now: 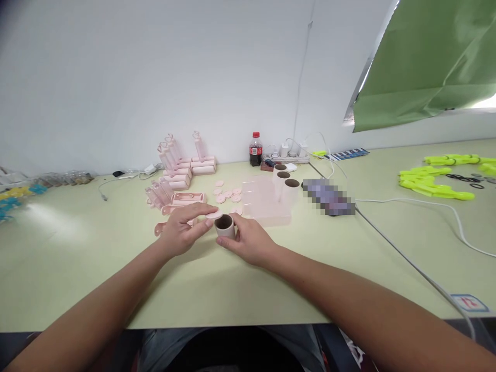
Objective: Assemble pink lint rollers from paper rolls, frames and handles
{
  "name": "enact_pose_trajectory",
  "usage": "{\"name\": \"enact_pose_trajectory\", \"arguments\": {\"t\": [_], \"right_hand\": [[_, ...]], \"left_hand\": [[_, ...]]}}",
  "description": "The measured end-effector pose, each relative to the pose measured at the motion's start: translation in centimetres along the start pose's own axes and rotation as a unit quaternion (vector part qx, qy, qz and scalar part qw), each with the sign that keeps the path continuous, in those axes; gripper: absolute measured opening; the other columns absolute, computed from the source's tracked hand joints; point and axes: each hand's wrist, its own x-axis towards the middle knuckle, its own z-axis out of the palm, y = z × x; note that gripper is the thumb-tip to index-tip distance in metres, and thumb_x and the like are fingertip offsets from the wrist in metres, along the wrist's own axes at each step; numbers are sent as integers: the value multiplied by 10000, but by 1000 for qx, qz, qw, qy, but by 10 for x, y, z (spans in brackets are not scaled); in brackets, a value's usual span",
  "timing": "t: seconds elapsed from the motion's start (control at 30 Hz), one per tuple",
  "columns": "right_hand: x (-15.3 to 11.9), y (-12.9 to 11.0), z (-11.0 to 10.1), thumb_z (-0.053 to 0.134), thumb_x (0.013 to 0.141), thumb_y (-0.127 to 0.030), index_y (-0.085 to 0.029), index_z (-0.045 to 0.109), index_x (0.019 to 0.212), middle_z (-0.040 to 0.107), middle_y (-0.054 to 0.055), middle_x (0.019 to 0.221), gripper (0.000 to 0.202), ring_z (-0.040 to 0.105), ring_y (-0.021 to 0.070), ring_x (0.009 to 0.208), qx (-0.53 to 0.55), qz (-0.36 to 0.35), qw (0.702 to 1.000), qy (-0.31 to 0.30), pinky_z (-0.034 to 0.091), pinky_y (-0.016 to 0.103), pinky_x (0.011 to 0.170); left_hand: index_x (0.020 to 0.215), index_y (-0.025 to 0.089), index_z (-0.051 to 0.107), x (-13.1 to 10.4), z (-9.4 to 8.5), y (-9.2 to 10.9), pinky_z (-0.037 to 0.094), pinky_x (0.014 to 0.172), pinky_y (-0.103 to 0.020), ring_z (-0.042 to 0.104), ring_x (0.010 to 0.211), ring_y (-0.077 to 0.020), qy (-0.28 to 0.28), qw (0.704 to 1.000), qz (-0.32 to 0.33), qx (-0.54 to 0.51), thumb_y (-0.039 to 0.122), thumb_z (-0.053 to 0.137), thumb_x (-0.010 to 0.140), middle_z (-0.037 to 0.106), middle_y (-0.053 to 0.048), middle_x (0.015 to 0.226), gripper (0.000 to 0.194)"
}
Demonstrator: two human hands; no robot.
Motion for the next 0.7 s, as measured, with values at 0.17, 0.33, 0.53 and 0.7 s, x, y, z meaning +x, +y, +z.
{"name": "enact_pose_trajectory", "arguments": {"t": [0.17,0.33,0.53,0.7], "right_hand": [[0,0,1,642,849,-452,-188,577,1035,625,3,750,329,563,167,654,-4,0,1000,6,393,281,603],[-1,-1,1,630,861,-458,-188,578,1046,637,8,767,331,569,163,656,-1,-6,1000,6,397,278,608],[0,-2,0,619,870,-482,-176,583,1119,654,20,778,396,578,167,654,-2,-8,1000,5,402,279,611],[0,-4,-1,618,874,-476,-173,580,1128,656,20,780,397,577,163,649,-1,-6,1000,3,404,276,607]], "left_hand": [[1061,213,750,-4,10,-3,586,829,-345,731,950,-212,-11,998,53,23,291,675,875,780,-73,1029,216],[1068,209,748,-4,10,-3,590,814,-327,740,924,-200,-3,994,103,47,251,684,867,785,-70,1007,215],[1096,218,737,-4,11,-4,588,842,-331,731,965,-199,1,987,145,74,239,673,872,773,-79,1045,234],[1126,225,724,-5,11,-4,589,857,-342,720,989,-194,-15,986,146,76,249,640,896,758,-86,1074,246]]}}
